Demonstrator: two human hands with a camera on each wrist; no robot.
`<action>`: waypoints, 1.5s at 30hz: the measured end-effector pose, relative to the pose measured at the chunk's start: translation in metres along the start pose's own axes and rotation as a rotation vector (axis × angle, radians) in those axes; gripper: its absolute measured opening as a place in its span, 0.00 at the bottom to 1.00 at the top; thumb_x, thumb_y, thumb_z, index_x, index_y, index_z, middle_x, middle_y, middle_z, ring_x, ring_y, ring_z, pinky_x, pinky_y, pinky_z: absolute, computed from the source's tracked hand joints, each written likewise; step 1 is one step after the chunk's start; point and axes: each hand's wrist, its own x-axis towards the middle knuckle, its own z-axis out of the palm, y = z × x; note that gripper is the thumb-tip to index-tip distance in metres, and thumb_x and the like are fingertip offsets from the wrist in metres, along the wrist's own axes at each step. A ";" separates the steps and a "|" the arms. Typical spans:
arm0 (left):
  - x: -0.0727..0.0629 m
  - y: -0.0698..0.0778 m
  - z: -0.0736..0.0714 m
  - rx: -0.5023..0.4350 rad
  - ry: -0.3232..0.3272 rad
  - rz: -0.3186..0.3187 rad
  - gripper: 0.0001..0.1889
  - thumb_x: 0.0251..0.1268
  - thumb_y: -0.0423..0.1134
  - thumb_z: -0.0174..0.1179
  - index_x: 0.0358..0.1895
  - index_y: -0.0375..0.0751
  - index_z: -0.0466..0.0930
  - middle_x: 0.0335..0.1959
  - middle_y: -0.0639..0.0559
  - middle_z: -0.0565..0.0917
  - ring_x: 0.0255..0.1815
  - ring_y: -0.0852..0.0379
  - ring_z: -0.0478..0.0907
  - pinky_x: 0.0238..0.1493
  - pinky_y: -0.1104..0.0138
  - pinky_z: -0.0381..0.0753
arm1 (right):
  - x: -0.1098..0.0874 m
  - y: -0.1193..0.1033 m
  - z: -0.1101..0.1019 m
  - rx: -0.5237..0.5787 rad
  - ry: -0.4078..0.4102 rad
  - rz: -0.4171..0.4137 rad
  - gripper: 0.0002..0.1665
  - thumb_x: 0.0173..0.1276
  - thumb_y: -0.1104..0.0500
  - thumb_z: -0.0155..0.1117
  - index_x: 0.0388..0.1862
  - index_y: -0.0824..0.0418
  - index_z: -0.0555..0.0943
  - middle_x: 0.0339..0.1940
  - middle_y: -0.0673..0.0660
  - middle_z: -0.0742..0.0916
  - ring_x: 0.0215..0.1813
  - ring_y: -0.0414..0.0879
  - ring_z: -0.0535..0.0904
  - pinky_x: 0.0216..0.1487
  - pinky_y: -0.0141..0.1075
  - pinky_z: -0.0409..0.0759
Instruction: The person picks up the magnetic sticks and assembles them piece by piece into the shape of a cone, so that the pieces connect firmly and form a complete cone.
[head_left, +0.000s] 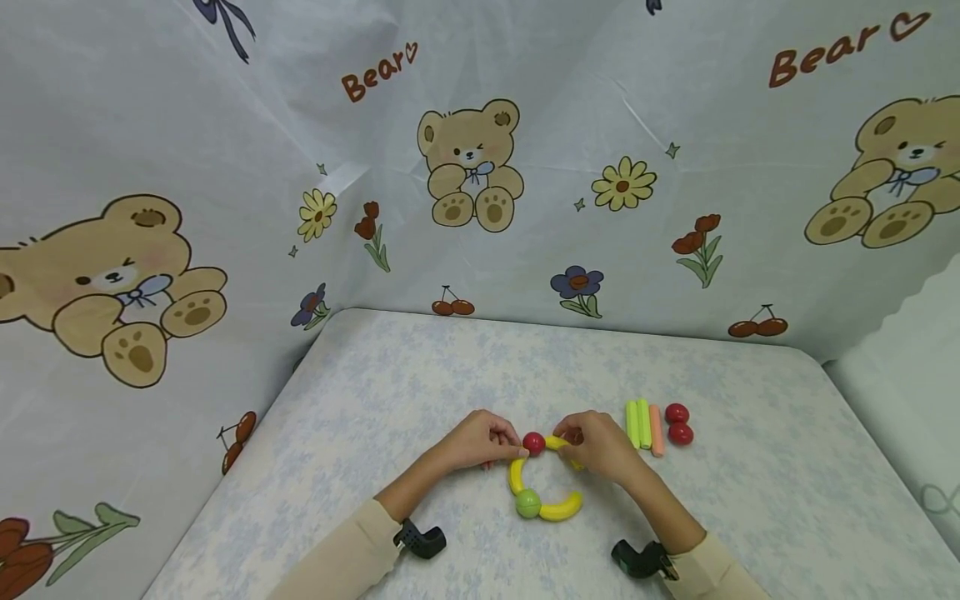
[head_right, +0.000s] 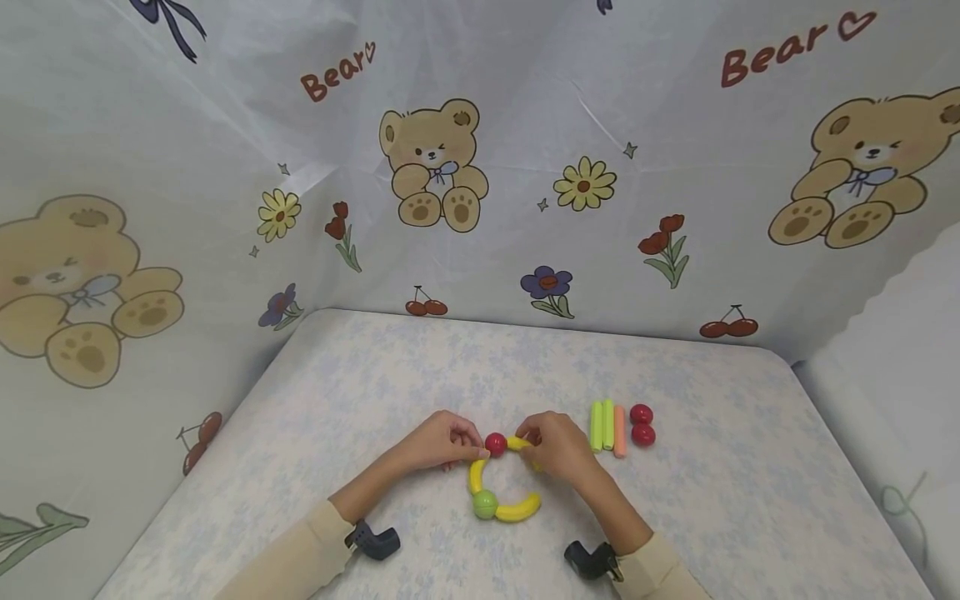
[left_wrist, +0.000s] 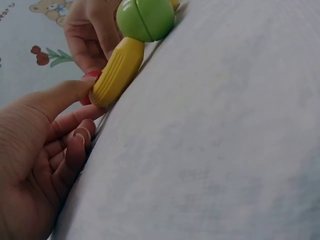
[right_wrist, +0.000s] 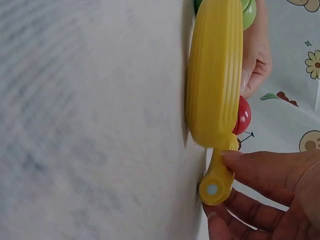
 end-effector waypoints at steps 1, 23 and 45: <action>0.000 -0.001 0.000 0.005 -0.008 0.007 0.07 0.63 0.48 0.72 0.30 0.53 0.89 0.19 0.56 0.82 0.11 0.61 0.71 0.14 0.68 0.74 | 0.000 0.000 0.000 -0.008 0.003 -0.010 0.09 0.59 0.67 0.77 0.37 0.58 0.88 0.27 0.47 0.83 0.31 0.43 0.75 0.31 0.35 0.77; 0.008 0.001 -0.008 -0.010 0.006 -0.031 0.12 0.71 0.49 0.65 0.33 0.47 0.88 0.19 0.52 0.80 0.11 0.57 0.74 0.15 0.63 0.78 | -0.014 0.000 -0.019 -0.010 0.074 -0.086 0.08 0.66 0.62 0.73 0.43 0.62 0.88 0.30 0.46 0.85 0.34 0.41 0.78 0.34 0.32 0.78; 0.054 0.039 0.019 0.437 -0.176 0.148 0.10 0.66 0.50 0.70 0.45 0.54 0.89 0.30 0.68 0.81 0.27 0.72 0.76 0.30 0.76 0.75 | -0.077 0.003 -0.007 0.042 -0.230 -0.160 0.13 0.66 0.56 0.73 0.45 0.62 0.87 0.22 0.40 0.80 0.23 0.32 0.72 0.24 0.30 0.73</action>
